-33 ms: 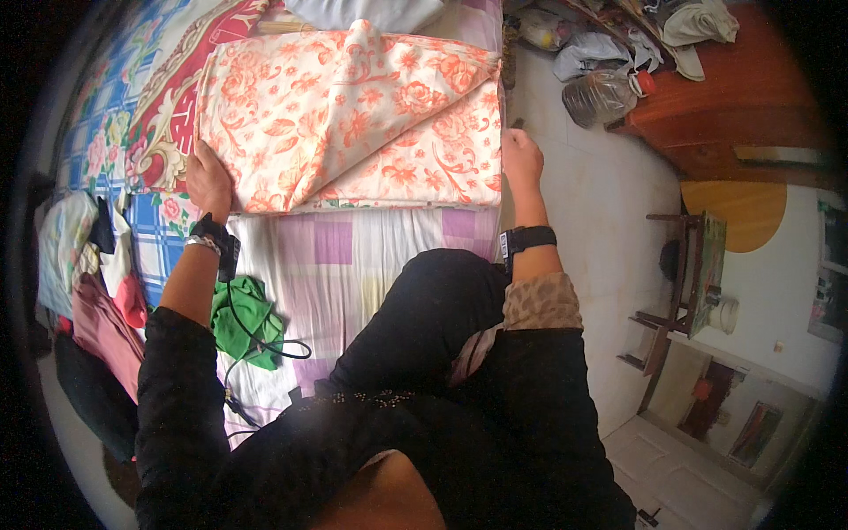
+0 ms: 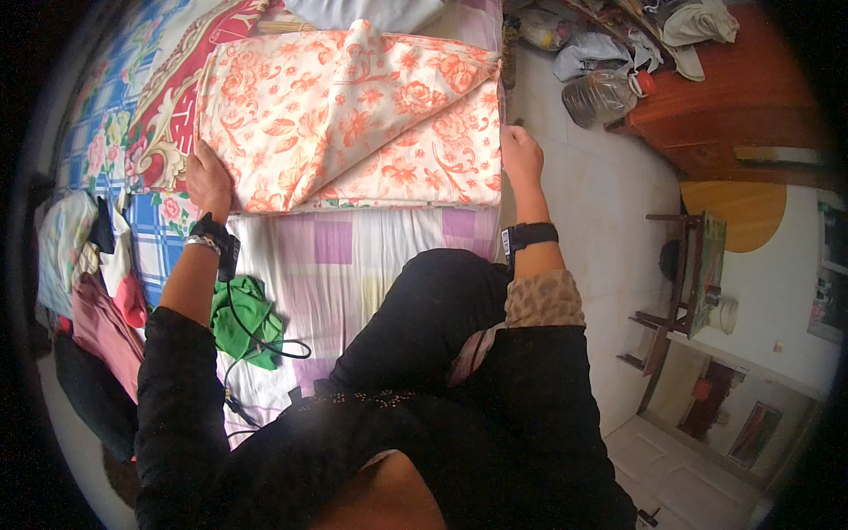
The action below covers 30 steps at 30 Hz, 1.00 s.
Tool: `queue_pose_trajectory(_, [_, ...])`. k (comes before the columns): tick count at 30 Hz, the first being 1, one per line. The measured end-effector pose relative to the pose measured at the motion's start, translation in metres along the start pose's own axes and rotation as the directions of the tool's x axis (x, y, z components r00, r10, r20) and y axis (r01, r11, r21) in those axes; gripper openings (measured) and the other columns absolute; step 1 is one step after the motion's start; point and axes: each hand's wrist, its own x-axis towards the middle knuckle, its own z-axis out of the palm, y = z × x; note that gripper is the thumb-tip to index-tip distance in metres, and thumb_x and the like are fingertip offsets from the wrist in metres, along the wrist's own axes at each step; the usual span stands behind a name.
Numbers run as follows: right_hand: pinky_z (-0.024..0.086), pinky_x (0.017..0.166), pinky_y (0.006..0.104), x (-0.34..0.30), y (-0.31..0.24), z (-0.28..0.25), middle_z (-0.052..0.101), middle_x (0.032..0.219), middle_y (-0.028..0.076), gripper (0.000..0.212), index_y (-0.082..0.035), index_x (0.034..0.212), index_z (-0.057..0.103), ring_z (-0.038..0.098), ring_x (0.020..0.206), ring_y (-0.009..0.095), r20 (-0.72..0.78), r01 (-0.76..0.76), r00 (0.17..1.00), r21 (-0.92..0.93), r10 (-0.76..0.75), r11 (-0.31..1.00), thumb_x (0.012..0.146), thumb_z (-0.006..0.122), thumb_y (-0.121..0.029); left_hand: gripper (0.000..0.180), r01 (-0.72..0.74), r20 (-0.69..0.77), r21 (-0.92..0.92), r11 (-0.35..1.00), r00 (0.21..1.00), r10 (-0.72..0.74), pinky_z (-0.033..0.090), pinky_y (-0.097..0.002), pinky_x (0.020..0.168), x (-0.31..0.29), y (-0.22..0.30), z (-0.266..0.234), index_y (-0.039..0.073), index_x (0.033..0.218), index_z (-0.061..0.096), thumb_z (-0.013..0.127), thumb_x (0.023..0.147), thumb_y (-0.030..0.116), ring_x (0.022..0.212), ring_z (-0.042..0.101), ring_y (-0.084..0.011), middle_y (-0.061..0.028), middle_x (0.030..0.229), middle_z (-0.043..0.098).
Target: The person folds a floral-patterned cloth on a bed. They smooth the fabric, fold it in half multiple times, and adjust the edges to create a neat rectangular bundle.
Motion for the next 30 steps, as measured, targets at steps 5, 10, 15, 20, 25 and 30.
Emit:
queue_pose_trajectory(5, [0.050, 0.078, 0.0401, 0.020, 0.009, 0.002, 0.072, 0.090, 0.015, 0.031, -0.007, 0.098, 0.072, 0.068, 0.087, 0.032, 0.003, 0.089, 0.996, -0.231, -0.090, 0.969, 0.090, 0.053, -0.030, 0.066, -0.005, -0.019, -0.014, 1.000, 1.000, 0.005, 0.046, -0.0536, 0.082, -0.001, 0.002, -0.001, 0.001, 0.097, 0.066, 0.033, 0.097, 0.058, 0.097, 0.061, -0.0452, -0.0255, 0.103, 0.067])
queue_pose_trajectory(10, [0.051, 0.081, 0.0389, 0.018, 0.016, 0.005, 0.073, 0.090, 0.013, 0.029, -0.008, 0.101, 0.071, 0.068, 0.088, 0.030, -0.114, -0.032, 0.993, -0.175, 0.012, 0.984, 0.090, 0.054, -0.028, 0.063, 0.005, -0.024, -0.034, 0.999, 1.000, -0.006, 0.046, -0.0545, 0.080, 0.000, 0.001, 0.000, 0.001, 0.094, 0.065, 0.036, 0.096, 0.057, 0.094, 0.061, -0.0465, -0.0265, 0.099, 0.066])
queue_pose_trajectory(15, [0.051, 0.084, 0.0349, 0.017, -0.043, 0.000, 0.073, 0.095, 0.012, 0.030, -0.008, 0.107, 0.071, 0.069, 0.092, 0.025, -0.183, 0.222, 0.961, 0.053, -0.210, 0.973, 0.089, 0.060, -0.030, 0.063, 0.003, -0.009, -0.045, 0.999, 1.000, -0.003, 0.045, -0.0552, 0.080, 0.001, -0.001, 0.000, 0.000, 0.093, 0.064, 0.036, 0.096, 0.056, 0.094, 0.060, -0.0469, -0.0271, 0.098, 0.066])
queue_pose_trajectory(20, [0.047, 0.094, 0.0335, 0.007, -0.145, 0.053, 0.067, 0.118, 0.012, 0.043, -0.008, 0.124, 0.064, 0.064, 0.107, 0.024, 0.102, 0.535, 0.834, 0.091, -0.542, 0.840, 0.090, 0.065, -0.035, 0.062, 0.002, -0.037, -0.061, 0.998, 0.999, -0.005, 0.045, -0.0550, 0.079, -0.002, 0.004, -0.003, 0.000, 0.093, 0.064, 0.037, 0.096, 0.055, 0.094, 0.060, -0.0469, -0.0268, 0.097, 0.066])
queue_pose_trajectory(25, [0.042, 0.103, 0.0383, 0.011, -0.189, 0.098, 0.048, 0.146, 0.015, 0.060, -0.011, 0.136, 0.057, 0.052, 0.128, 0.028, 0.126, 0.552, 0.831, -0.061, -0.542, 0.832, 0.088, 0.065, -0.045, 0.060, 0.021, -0.013, -0.036, 0.999, 1.000, -0.021, 0.045, -0.0546, 0.080, -0.002, 0.005, -0.004, 0.000, 0.093, 0.064, 0.038, 0.097, 0.054, 0.094, 0.060, -0.0464, -0.0264, 0.096, 0.066])
queue_pose_trajectory(30, [0.040, 0.107, 0.0420, 0.025, -0.187, 0.095, 0.054, 0.140, 0.011, 0.060, -0.012, 0.136, 0.055, 0.048, 0.130, 0.032, 0.241, 0.479, 0.873, -0.253, -0.425, 0.840, 0.085, 0.067, -0.039, 0.060, -0.006, -0.018, -0.029, 1.000, 1.000, 0.005, 0.046, -0.0544, 0.079, 0.000, 0.001, -0.002, -0.002, 0.093, 0.063, 0.039, 0.097, 0.053, 0.094, 0.060, -0.0457, -0.0260, 0.098, 0.065])
